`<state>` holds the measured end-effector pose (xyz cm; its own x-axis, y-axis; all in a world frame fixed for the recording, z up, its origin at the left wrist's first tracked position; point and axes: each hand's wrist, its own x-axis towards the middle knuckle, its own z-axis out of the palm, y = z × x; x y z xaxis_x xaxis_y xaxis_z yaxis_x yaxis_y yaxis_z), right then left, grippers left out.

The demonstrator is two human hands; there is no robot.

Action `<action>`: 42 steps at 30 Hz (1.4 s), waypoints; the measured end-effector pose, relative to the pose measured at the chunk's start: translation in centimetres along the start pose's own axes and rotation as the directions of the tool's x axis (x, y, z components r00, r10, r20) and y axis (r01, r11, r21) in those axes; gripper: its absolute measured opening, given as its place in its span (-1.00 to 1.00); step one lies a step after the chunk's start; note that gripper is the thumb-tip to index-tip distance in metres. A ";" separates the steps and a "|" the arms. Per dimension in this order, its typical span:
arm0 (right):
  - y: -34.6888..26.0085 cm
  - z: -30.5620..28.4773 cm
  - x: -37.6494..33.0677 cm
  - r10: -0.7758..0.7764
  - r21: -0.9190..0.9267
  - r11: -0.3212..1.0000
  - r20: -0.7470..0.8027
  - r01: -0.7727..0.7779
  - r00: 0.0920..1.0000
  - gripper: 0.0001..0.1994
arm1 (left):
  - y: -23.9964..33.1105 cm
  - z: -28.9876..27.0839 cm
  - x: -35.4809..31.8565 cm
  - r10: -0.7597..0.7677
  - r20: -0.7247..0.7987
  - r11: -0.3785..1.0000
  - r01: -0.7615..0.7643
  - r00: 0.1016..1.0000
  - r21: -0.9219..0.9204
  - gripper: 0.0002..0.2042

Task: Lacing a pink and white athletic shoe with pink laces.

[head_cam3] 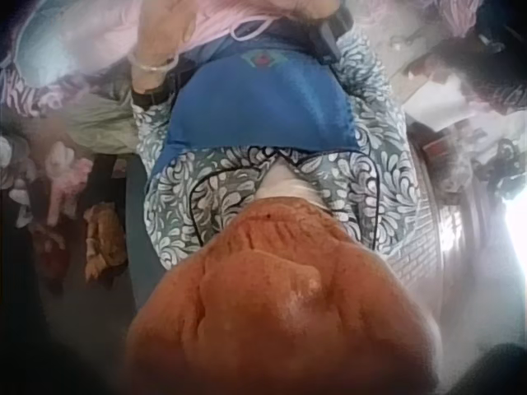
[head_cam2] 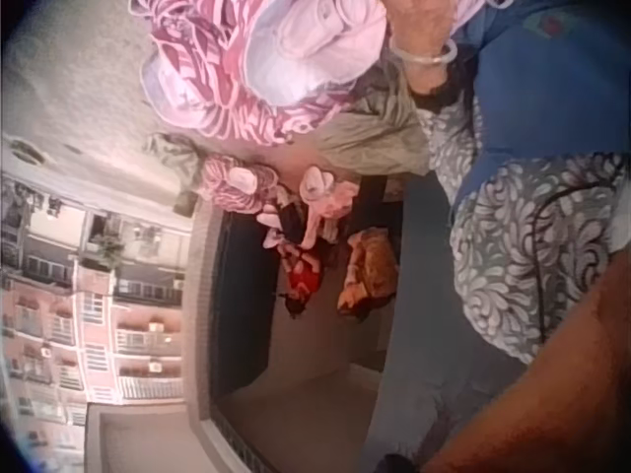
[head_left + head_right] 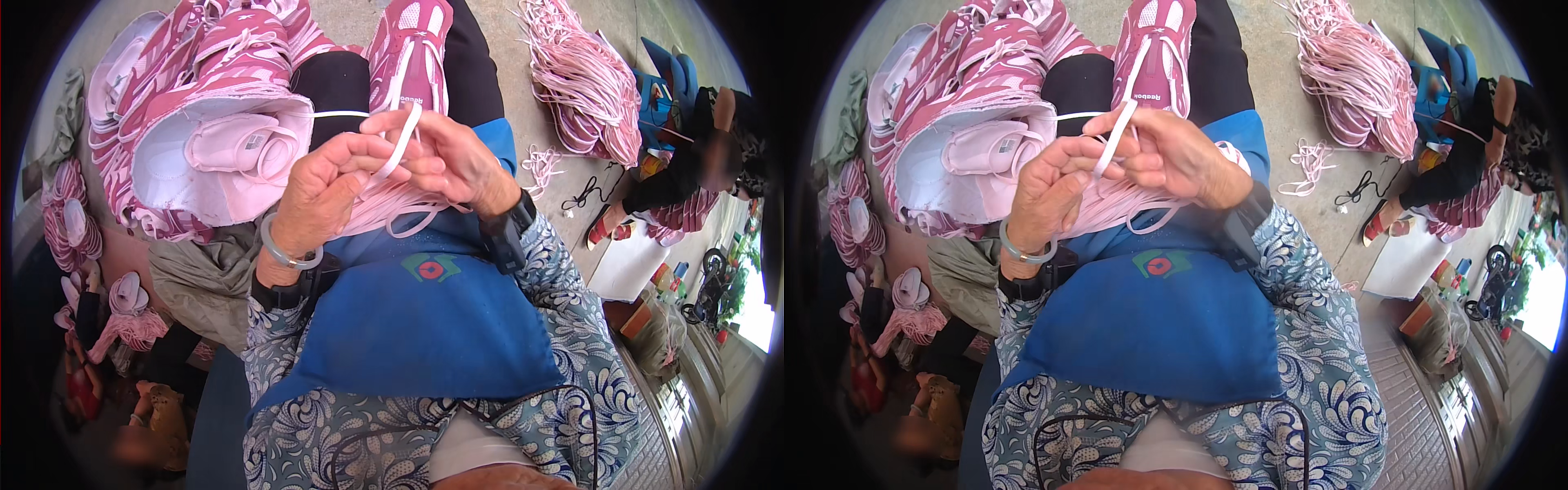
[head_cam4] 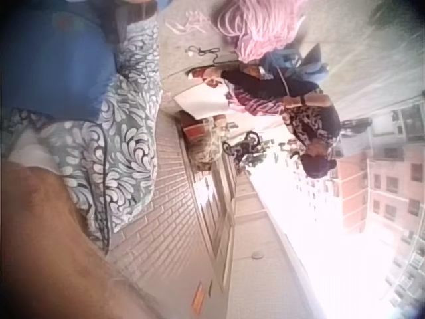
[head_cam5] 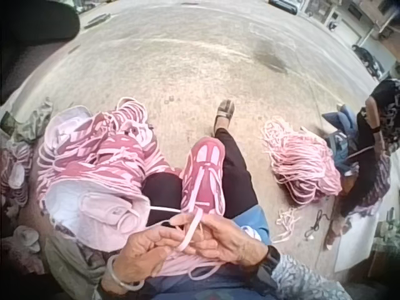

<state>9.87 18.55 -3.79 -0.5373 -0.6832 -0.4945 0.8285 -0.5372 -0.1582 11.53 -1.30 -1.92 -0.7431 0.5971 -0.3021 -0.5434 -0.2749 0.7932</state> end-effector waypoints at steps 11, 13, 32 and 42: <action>-0.4 -2.0 0.7 -0.284 0.079 0.959 0.216 0.273 0.934 -0.48 | -1.4 -0.8 -1.0 -0.104 -0.207 0.987 0.127 0.973 0.100 -0.71; -0.5 -2.0 0.6 -0.308 0.125 0.950 0.234 0.286 0.922 -0.47 | -1.4 -1.0 -1.0 -0.120 -0.232 0.986 0.144 0.965 0.088 -0.72; -1.8 1.0 -1.1 -0.309 -0.415 0.864 0.009 0.285 0.951 -0.68 | 0.6 -0.8 0.2 0.604 -0.059 0.317 -0.171 0.795 0.933 -0.65; -3.1 2.2 -0.6 -0.321 -0.538 0.804 -0.038 0.252 0.946 -0.73 | 0.1 2.0 5.9 0.312 -0.204 0.853 -0.178 0.928 0.491 -0.75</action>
<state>7.22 19.54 -1.13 -0.7688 -0.4551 -0.4493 0.6160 -0.3380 -0.7115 7.88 3.70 -2.54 -0.9387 0.3146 -0.1411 -0.1391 0.0289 0.9899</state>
